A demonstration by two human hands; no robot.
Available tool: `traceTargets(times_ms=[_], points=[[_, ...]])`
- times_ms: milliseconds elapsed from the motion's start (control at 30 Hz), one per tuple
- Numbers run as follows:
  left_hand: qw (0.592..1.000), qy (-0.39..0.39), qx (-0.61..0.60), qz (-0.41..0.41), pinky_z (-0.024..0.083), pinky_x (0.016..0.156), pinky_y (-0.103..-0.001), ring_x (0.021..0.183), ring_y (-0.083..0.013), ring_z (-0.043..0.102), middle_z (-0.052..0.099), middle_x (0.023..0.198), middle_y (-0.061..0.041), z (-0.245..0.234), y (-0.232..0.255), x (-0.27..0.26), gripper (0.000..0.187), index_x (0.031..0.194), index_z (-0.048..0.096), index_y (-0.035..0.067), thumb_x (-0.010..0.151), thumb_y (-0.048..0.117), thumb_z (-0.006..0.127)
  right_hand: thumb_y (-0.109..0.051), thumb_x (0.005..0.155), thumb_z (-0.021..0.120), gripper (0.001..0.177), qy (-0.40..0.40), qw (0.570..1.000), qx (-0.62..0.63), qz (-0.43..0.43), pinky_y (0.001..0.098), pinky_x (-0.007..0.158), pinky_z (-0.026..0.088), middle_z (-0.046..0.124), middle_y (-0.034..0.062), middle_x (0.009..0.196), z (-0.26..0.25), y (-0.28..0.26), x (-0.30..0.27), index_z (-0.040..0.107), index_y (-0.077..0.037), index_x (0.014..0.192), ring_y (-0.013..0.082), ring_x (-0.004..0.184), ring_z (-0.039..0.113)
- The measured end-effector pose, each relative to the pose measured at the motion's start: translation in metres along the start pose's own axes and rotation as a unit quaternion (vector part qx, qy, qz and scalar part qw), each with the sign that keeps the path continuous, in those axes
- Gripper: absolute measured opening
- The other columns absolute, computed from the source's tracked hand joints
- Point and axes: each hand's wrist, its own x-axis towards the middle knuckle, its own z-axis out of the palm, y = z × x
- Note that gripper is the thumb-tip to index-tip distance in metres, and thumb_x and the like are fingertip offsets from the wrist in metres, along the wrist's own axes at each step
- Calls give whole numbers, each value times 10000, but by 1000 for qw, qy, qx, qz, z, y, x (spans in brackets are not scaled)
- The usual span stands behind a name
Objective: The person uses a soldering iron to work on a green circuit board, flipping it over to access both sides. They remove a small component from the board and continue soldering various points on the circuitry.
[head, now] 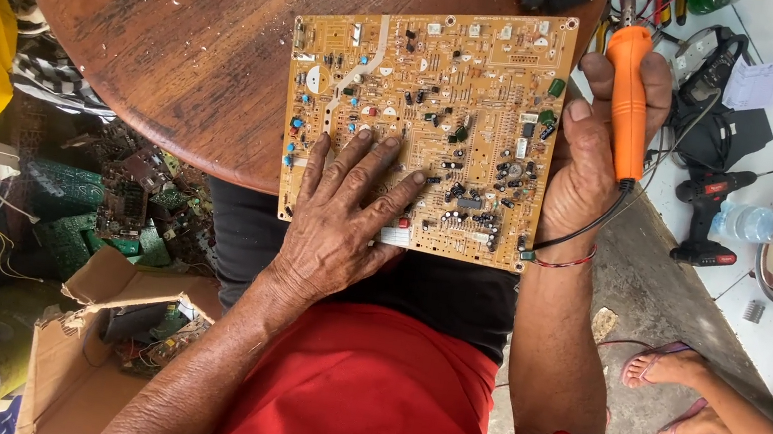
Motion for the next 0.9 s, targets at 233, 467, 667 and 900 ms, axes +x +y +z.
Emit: traceTargets(times_ms=[233, 467, 667, 900], points=[[1000, -6, -10, -5, 215, 1248, -692, 1528, -446, 375, 379, 1635, -192, -2, -1, 0, 697, 1575, 427, 238, 1031, 665, 348, -55, 1060, 632, 531, 4, 1000, -26, 2, 444, 1183, 452, 540, 157, 1495, -2, 2, -2, 468, -215, 1538, 244, 1367, 556], [1000, -4, -6, -7, 220, 1252, -677, 1532, -438, 377, 366, 1641, -185, -1, -1, 0, 725, 1574, 432, 247, 1020, 690, 281, -100, 1060, 647, 516, -9, 998, -66, -5, 426, 1167, 424, 549, 137, 1467, -2, 0, -1, 469, -229, 1527, 245, 1332, 565], [1000, 4, 0, -5, 279, 1215, -694, 1481, -451, 435, 427, 1611, -164, -6, 5, 5, 713, 1572, 401, 142, 1041, 618, 388, -102, 1008, 667, 499, 47, 998, 3, 39, 356, 1095, 502, 592, 198, 1387, 8, -8, -1, 517, -200, 1474, 210, 1275, 582], [1000, -4, -1, -9, 193, 1255, -666, 1516, -405, 404, 440, 1610, -168, -13, 16, 16, 784, 1570, 380, 54, 1021, 613, 353, -82, 1045, 630, 470, 38, 999, 18, 27, 455, 1172, 473, 569, 158, 1418, 24, -22, -1, 508, -209, 1481, 222, 1339, 560]])
